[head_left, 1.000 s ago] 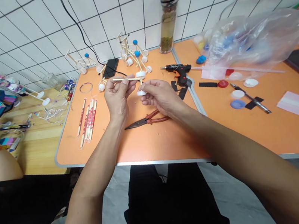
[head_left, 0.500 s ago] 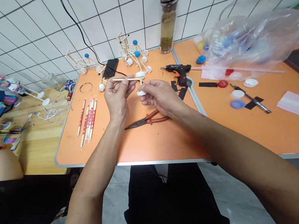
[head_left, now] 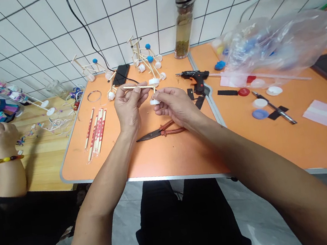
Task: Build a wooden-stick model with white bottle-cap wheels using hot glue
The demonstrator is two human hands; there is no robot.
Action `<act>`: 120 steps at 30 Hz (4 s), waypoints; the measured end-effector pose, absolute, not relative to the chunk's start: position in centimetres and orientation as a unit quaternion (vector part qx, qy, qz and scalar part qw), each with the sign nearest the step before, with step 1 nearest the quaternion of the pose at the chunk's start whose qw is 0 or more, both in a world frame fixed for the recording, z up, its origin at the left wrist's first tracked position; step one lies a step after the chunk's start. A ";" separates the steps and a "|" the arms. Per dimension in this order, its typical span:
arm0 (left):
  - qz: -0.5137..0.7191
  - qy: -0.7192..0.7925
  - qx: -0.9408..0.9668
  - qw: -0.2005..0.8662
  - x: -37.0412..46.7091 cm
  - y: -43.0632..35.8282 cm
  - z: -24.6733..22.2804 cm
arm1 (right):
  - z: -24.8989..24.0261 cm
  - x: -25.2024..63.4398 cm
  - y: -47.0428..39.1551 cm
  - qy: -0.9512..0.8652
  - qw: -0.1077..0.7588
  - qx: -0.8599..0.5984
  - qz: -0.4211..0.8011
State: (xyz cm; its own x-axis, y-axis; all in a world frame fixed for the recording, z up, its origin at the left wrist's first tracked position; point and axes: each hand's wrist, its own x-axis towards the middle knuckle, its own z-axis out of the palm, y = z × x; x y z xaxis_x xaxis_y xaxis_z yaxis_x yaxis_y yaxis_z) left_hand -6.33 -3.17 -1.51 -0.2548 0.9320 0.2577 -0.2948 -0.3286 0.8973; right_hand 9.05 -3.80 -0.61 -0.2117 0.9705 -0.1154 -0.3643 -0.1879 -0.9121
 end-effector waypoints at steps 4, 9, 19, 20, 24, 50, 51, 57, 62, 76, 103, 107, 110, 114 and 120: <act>0.696 0.378 0.424 0.439 -6.3 -3.1 -1.6 | -0.7 9.1 -3.7 -0.402 0.496 -0.383 0.668; 0.697 0.368 0.432 0.438 -6.4 -3.1 -1.6 | -0.7 9.0 -3.7 -0.400 0.498 -0.382 0.668; 0.691 0.391 0.421 0.439 -6.4 -3.1 -1.6 | -0.7 9.1 -3.8 -0.401 0.498 -0.383 0.667; 0.691 0.390 0.422 0.439 -6.4 -3.1 -1.6 | -0.7 9.1 -3.8 -0.400 0.497 -0.384 0.667; 0.691 0.385 0.423 0.441 -6.5 -3.1 -1.7 | -0.7 9.0 -3.8 -0.397 0.498 -0.385 0.668; 0.700 0.363 0.427 0.442 -6.4 -2.9 -1.7 | -0.3 9.0 -3.9 -0.397 0.491 -0.398 0.665; 0.700 0.363 0.428 0.442 -6.4 -2.9 -1.7 | -0.3 9.0 -3.8 -0.398 0.492 -0.397 0.665; 0.706 0.339 0.432 0.447 -6.5 -2.9 -1.8 | -0.4 9.0 -3.8 -0.394 0.494 -0.393 0.667; 0.705 0.342 0.434 0.444 -6.5 -2.9 -1.9 | -0.5 9.0 -3.8 -0.394 0.494 -0.396 0.667; 0.703 0.346 0.434 0.445 -6.5 -2.9 -1.9 | -0.5 9.0 -3.7 -0.390 0.498 -0.393 0.667; 0.691 0.395 0.418 0.438 -6.2 -3.2 -1.4 | -0.5 9.1 -3.9 -0.396 0.497 -0.392 0.665; 0.693 0.390 0.420 0.437 -6.2 -3.2 -1.4 | -0.3 9.0 -3.9 -0.391 0.497 -0.398 0.664; 0.698 0.379 0.424 0.436 -6.2 -3.2 -1.4 | -0.2 9.0 -3.9 -0.390 0.496 -0.399 0.665; 0.693 0.393 0.422 0.433 -6.1 -3.2 -1.4 | -0.3 9.0 -3.9 -0.394 0.494 -0.398 0.665; 0.699 0.375 0.423 0.438 -6.2 -3.2 -1.5 | -0.6 9.0 -3.7 -0.397 0.497 -0.392 0.665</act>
State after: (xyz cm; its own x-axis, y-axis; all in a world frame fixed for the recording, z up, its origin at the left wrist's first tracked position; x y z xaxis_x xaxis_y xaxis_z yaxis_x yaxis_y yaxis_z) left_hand -6.19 -3.17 -1.53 -0.2577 0.9300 0.2622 -0.2947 -0.3341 0.8953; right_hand 9.03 -3.75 -0.63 -0.1989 0.9719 -0.1257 -0.3503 -0.1903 -0.9171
